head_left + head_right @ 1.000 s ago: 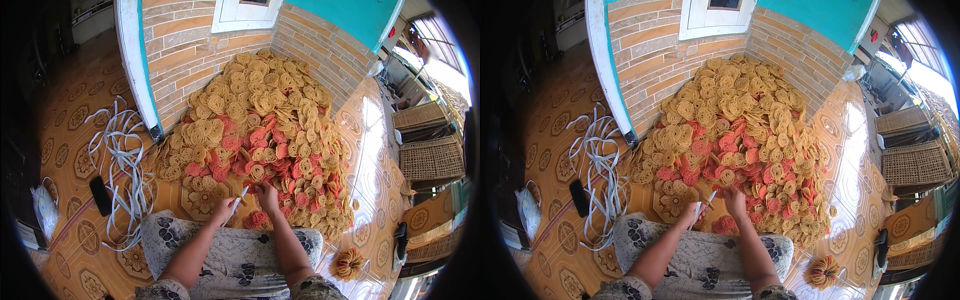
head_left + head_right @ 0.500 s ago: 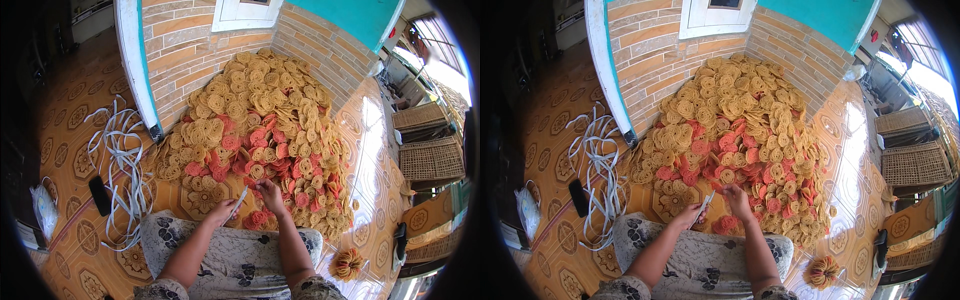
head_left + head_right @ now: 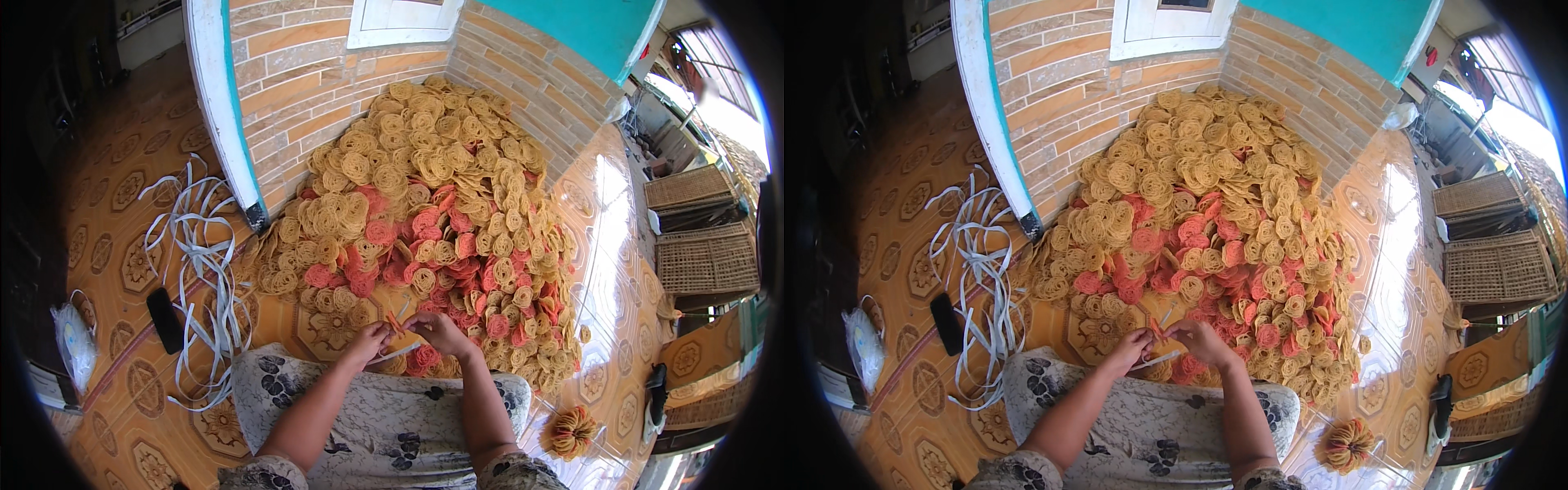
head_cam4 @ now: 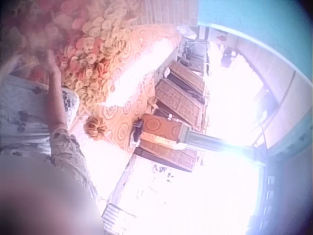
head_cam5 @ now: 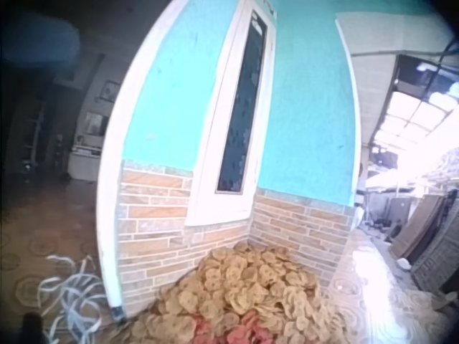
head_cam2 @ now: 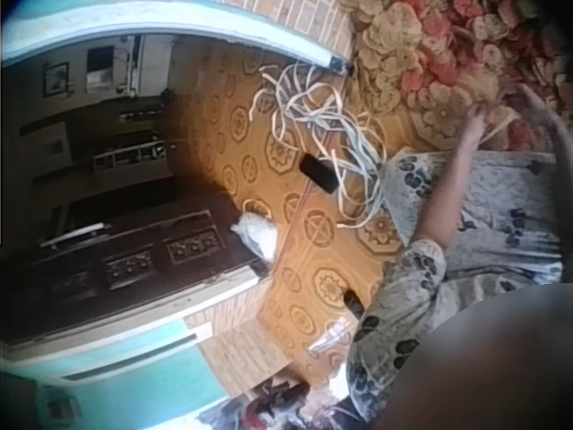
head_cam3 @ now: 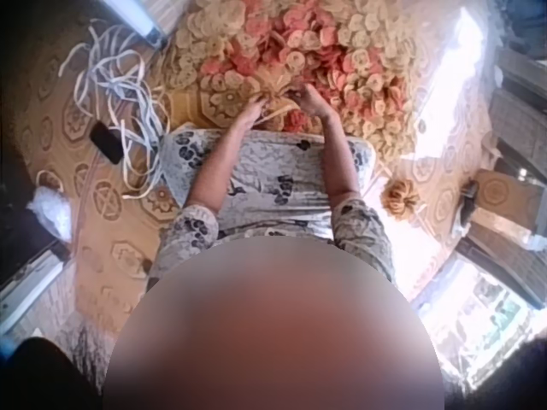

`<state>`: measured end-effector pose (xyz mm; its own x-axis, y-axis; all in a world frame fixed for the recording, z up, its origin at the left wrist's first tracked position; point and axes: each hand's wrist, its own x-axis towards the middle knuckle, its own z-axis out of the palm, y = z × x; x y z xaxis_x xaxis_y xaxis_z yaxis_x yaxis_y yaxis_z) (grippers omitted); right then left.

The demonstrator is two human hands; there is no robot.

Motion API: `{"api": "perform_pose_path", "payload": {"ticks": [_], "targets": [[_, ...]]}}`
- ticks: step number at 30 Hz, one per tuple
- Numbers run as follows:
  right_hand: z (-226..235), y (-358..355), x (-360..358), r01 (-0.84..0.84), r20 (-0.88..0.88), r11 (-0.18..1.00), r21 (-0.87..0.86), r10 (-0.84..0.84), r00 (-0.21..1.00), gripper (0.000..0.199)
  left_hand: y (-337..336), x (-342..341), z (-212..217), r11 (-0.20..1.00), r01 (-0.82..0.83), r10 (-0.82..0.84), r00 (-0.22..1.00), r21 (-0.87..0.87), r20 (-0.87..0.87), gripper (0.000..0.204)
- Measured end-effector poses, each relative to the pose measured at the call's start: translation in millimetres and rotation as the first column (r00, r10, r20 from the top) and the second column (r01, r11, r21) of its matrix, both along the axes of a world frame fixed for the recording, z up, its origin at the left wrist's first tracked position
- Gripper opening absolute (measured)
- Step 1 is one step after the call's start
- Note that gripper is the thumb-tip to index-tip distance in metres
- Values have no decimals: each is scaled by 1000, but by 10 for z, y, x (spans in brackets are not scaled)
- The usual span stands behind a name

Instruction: The person sits on the floor and assembles small coiled decorative items by threading a white ribbon through them and tying it. They handle the coiled items one at a time, pick up ribbons, and place the finished units aside.

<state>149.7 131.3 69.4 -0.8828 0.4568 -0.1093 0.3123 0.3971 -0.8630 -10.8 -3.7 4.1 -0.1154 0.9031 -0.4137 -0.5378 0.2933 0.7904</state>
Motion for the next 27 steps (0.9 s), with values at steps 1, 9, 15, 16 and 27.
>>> {"api": "perform_pose_path", "payload": {"ticks": [1,9,15,16,27], "targets": [[-16,48,35,86,-29,996,23,-85,996,18,8,26,-14,1000,22,-22,984,-3,-175,24],[-277,59,16,334,-92,556,761,-417,904,20,24,113,-57,998,58,-23,792,37,-611,30],[-75,41,-78,543,-167,836,-83,-549,819,16,48,87,-83,996,43,8,823,76,-569,31],[-44,23,-93,532,-165,838,-122,-545,822,17,50,87,-92,996,43,7,826,75,-563,31],[151,-61,-99,276,-159,951,136,-254,954,15,47,108,-56,996,-10,50,900,93,-433,27]]}}
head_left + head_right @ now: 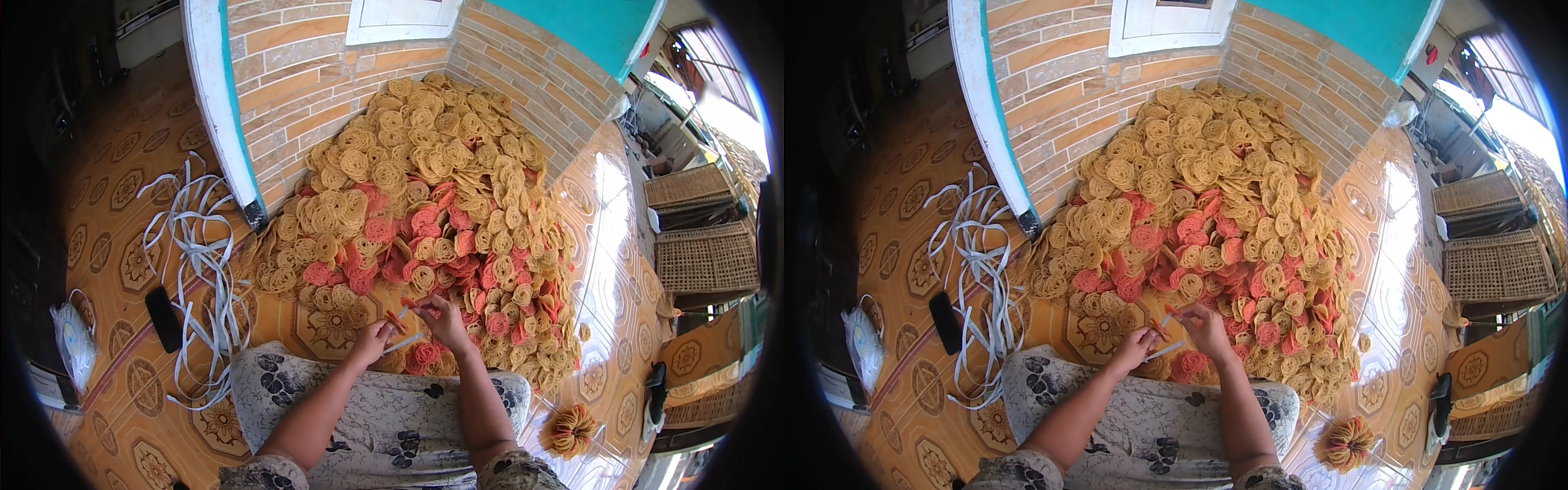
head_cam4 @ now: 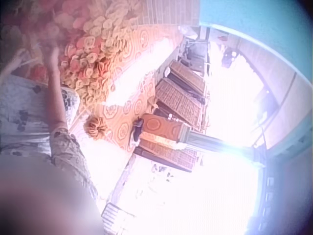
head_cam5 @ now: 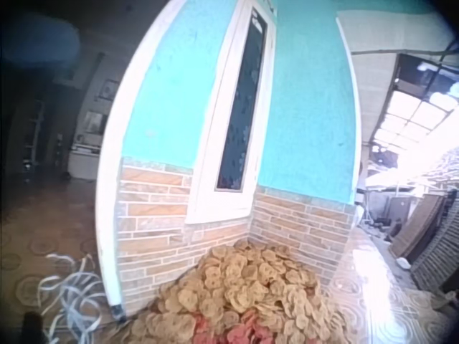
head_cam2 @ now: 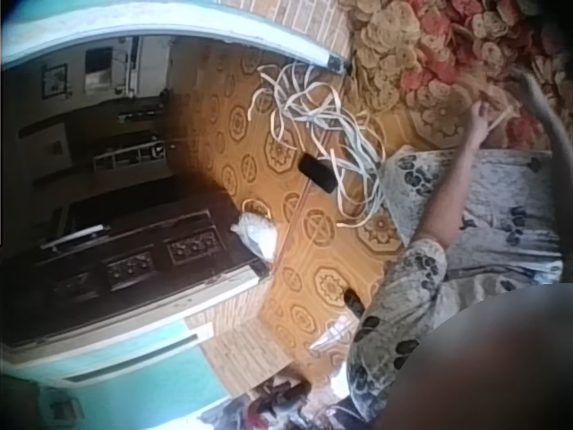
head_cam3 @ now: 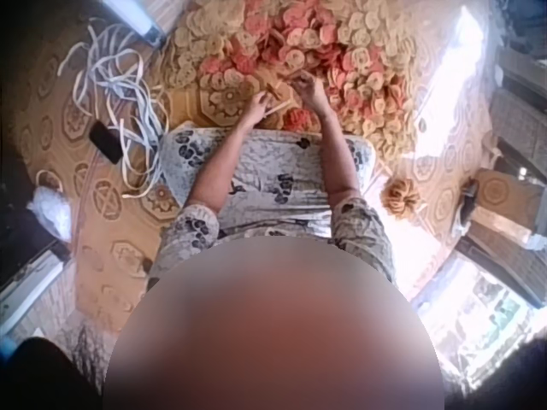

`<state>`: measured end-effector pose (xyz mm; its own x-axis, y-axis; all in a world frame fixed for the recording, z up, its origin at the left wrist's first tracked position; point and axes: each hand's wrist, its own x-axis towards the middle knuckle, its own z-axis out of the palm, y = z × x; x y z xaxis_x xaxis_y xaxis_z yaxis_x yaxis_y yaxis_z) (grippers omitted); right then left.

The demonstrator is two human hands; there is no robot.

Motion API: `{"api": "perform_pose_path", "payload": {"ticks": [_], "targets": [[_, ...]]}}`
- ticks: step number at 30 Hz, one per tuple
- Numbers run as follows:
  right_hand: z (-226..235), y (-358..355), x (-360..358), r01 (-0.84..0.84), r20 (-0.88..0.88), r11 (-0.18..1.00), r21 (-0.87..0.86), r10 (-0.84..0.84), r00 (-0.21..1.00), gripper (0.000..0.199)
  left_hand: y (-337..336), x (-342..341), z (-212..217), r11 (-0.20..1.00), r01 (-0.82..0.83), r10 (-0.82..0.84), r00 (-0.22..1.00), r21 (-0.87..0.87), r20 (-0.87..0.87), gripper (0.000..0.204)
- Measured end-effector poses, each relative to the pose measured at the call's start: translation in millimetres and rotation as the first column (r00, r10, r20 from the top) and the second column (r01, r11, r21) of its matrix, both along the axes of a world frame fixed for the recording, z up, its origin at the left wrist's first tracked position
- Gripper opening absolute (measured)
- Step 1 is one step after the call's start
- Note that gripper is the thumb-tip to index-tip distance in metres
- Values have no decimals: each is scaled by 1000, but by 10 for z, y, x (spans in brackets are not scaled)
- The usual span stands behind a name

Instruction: The person sits on the floor and assembles small coiled decorative items by threading a white ribbon through them and tying it. They handle the coiled items one at a time, pick up ribbons, and place the finished units aside.

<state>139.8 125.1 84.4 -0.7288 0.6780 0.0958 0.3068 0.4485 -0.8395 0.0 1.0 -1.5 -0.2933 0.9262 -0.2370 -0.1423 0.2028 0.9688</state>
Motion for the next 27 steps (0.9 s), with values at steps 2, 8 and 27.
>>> {"api": "perform_pose_path", "payload": {"ticks": [2,8,27], "targets": [[-47,-10,2,-128,2,992,-6,128,992,18,0,8,3,1000,-3,2,1000,-20,-30,26],[-259,-1,-113,65,-251,877,-477,-206,946,25,-6,-24,-46,998,66,-63,988,19,-142,25],[-140,-60,-412,167,-134,984,-68,-175,975,12,0,-149,353,983,-16,40,991,183,-129,17]]}}
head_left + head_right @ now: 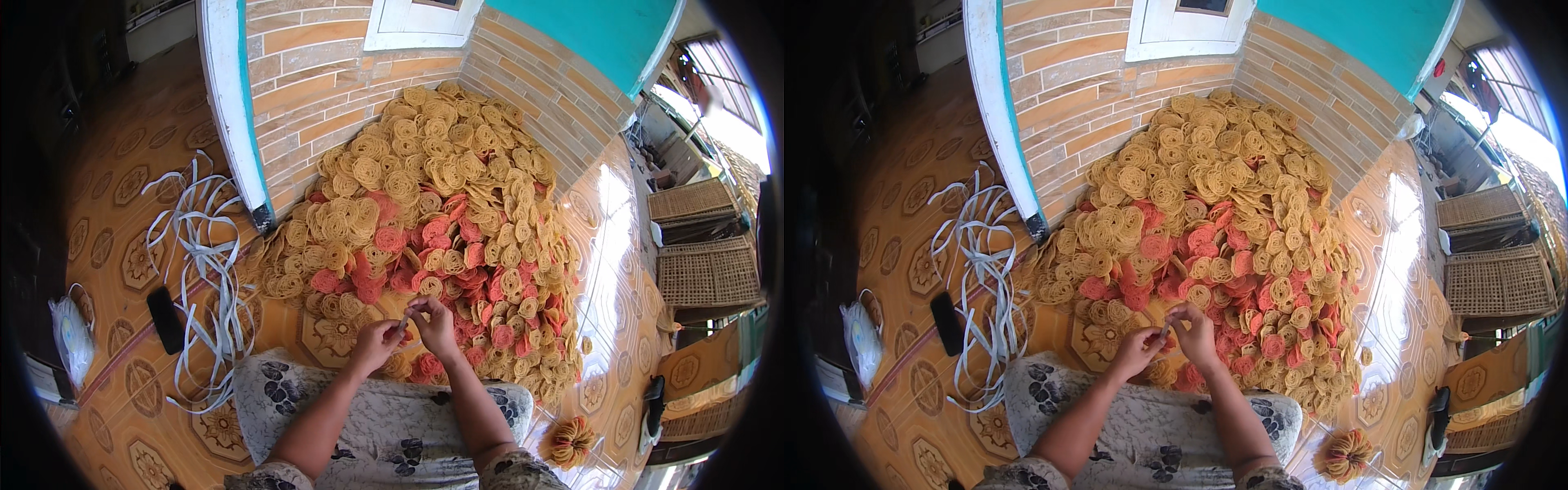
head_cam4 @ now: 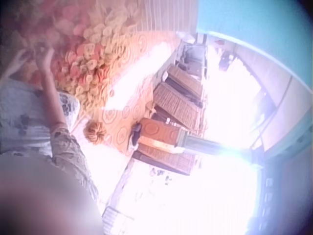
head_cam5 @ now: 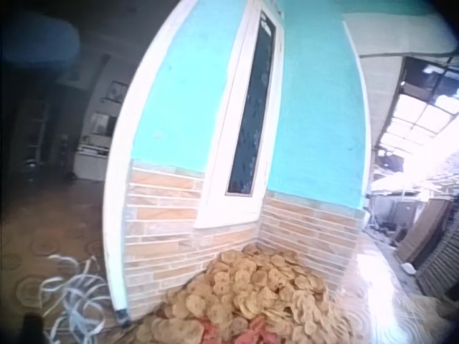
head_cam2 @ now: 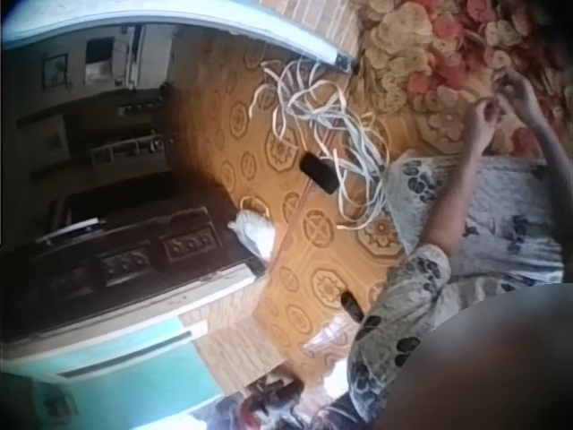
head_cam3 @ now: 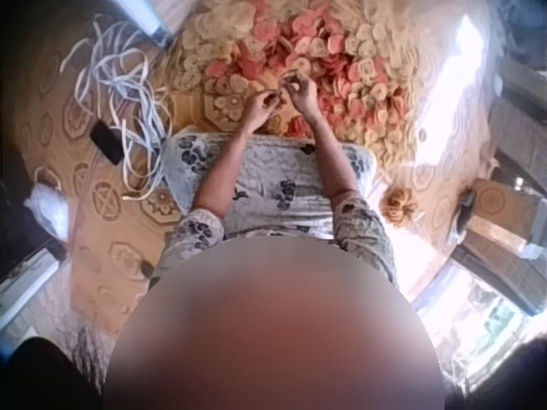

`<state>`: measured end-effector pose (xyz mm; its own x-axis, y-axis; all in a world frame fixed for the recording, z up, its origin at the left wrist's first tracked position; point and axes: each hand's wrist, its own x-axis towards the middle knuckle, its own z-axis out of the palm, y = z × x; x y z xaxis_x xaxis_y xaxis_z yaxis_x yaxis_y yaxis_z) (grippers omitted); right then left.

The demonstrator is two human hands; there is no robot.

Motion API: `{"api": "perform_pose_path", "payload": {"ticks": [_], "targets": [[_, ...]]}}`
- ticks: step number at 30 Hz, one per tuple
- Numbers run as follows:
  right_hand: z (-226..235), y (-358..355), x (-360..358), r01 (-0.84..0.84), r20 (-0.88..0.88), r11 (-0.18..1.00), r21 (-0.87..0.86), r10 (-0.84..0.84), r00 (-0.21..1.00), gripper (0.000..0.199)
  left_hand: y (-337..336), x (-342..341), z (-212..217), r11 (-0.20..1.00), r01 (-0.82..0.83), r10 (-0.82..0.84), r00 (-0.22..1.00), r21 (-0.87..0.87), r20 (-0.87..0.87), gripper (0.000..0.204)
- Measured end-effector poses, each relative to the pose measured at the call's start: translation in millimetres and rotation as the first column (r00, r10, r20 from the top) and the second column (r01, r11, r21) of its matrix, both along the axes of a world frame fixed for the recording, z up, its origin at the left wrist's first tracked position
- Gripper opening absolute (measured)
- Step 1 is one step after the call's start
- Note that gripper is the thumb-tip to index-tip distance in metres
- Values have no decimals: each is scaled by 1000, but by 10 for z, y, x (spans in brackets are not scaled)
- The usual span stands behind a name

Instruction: The person sits on the floor and assembles small coiled decorative items by threading a white ribbon through them and tying it. They handle the coiled items one at a time, pick up ribbons, and place the finished units aside.

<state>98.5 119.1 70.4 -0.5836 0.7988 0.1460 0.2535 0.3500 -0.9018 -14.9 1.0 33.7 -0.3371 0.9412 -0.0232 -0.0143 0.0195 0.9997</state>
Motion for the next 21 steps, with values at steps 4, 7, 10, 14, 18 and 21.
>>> {"api": "perform_pose_path", "payload": {"ticks": [4,7,10,14,18,21], "targets": [[56,227,-134,-9,-82,999,-51,5,997,13,-34,-11,-33,997,-33,17,973,-67,-229,20],[183,326,-334,-314,16,944,-106,317,948,20,14,-59,-86,996,-85,86,993,6,-77,24],[381,437,-806,-294,163,948,125,273,948,31,59,-99,-207,970,-220,239,933,-99,268,23],[601,604,-1628,-426,427,453,783,105,898,56,73,-131,-397,938,-303,332,924,-169,190,25],[539,578,-1817,-642,683,353,681,9,730,59,55,-150,-517,945,-277,297,950,-174,98,25],[394,652,-1477,-588,639,419,692,22,769,56,39,-93,-578,958,-243,244,970,-153,-11,26]]}}
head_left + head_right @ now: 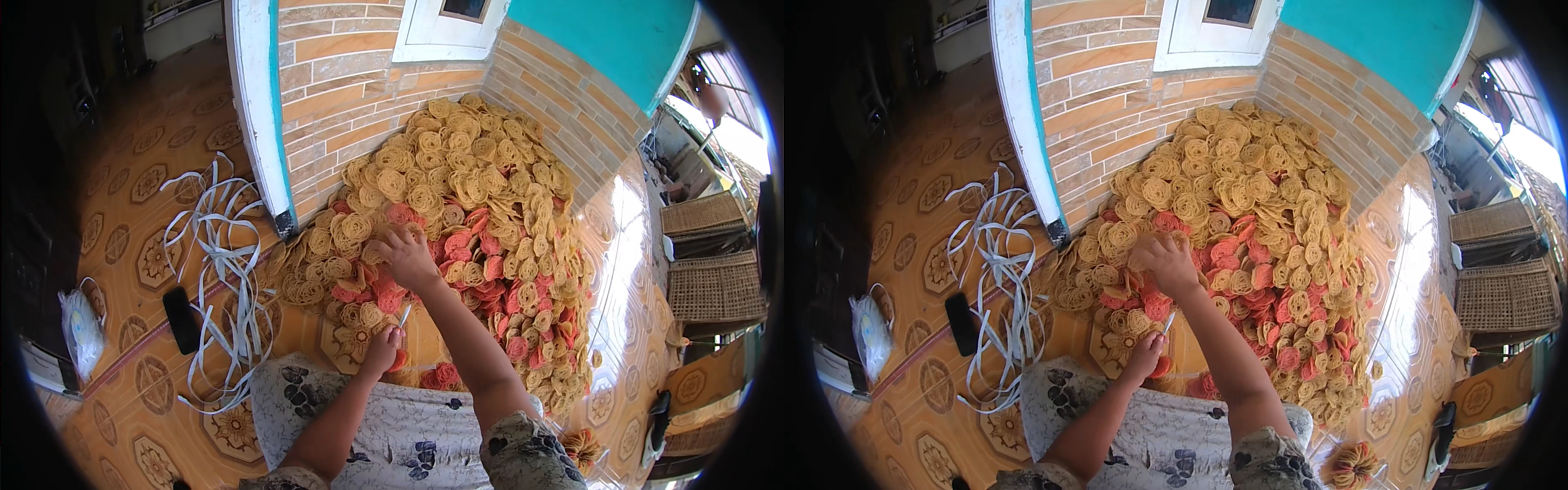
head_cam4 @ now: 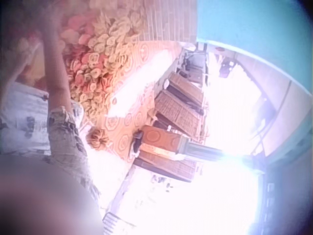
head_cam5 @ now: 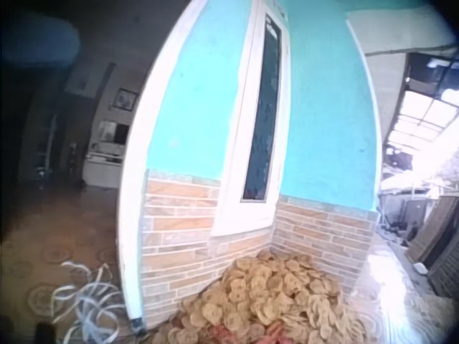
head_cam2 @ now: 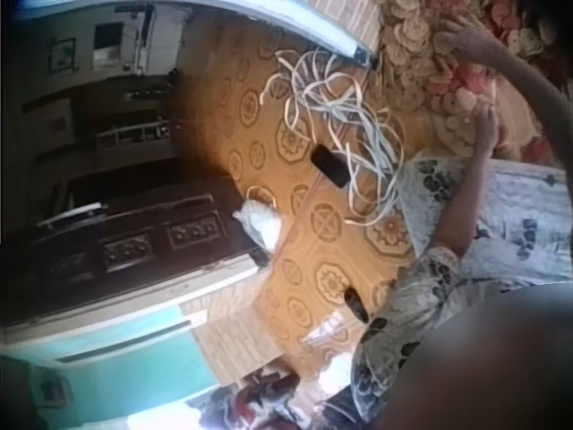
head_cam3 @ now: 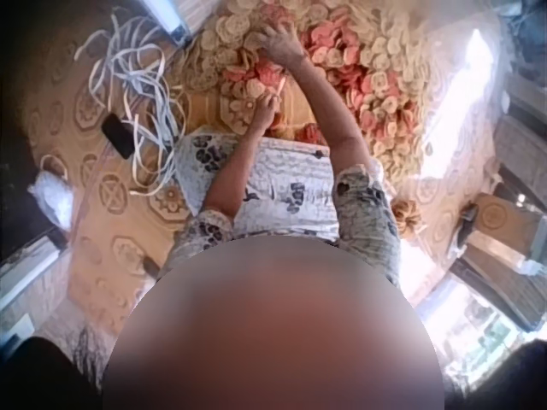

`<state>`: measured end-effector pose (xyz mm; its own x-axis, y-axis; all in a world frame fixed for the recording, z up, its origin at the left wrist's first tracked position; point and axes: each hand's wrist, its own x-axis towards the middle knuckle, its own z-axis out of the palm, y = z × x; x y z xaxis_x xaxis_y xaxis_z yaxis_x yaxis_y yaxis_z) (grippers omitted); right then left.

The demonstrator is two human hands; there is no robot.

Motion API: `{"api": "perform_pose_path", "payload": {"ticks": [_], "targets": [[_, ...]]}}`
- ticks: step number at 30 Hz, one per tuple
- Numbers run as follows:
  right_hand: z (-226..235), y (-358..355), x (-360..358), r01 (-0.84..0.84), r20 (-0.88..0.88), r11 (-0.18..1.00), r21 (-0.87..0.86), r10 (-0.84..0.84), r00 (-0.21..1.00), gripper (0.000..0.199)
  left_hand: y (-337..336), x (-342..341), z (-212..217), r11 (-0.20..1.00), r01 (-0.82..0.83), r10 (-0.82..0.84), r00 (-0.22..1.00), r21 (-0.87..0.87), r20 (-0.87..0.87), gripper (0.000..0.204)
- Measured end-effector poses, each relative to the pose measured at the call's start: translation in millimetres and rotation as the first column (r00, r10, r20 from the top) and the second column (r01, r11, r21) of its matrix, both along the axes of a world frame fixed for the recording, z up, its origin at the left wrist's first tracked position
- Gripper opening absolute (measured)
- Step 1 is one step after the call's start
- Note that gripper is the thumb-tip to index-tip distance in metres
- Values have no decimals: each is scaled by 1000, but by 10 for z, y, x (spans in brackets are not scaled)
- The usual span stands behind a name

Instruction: The person sits on the floor and assembles small coiled decorative items by threading a white ribbon through them and tying it. They handle the coiled items one at a time, pick up ribbons, and place the finished units aside.

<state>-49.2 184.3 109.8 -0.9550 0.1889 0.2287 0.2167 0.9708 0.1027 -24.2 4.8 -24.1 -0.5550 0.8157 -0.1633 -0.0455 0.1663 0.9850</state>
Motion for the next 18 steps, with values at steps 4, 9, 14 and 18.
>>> {"api": "perform_pose_path", "payload": {"ticks": [4,9,14,18], "targets": [[-297,7,926,222,97,975,22,-223,970,49,2,105,-35,992,127,-127,992,24,-19,27],[-531,-203,2018,244,-140,921,-304,-296,945,27,-24,218,101,928,369,-351,915,-57,197,28],[-552,-386,2338,293,-43,303,-907,-758,651,22,-63,341,282,902,431,-422,890,-15,171,26],[-586,-506,2249,-280,-2,-248,-928,-746,666,20,-60,361,267,909,411,-417,903,71,102,27]]}}
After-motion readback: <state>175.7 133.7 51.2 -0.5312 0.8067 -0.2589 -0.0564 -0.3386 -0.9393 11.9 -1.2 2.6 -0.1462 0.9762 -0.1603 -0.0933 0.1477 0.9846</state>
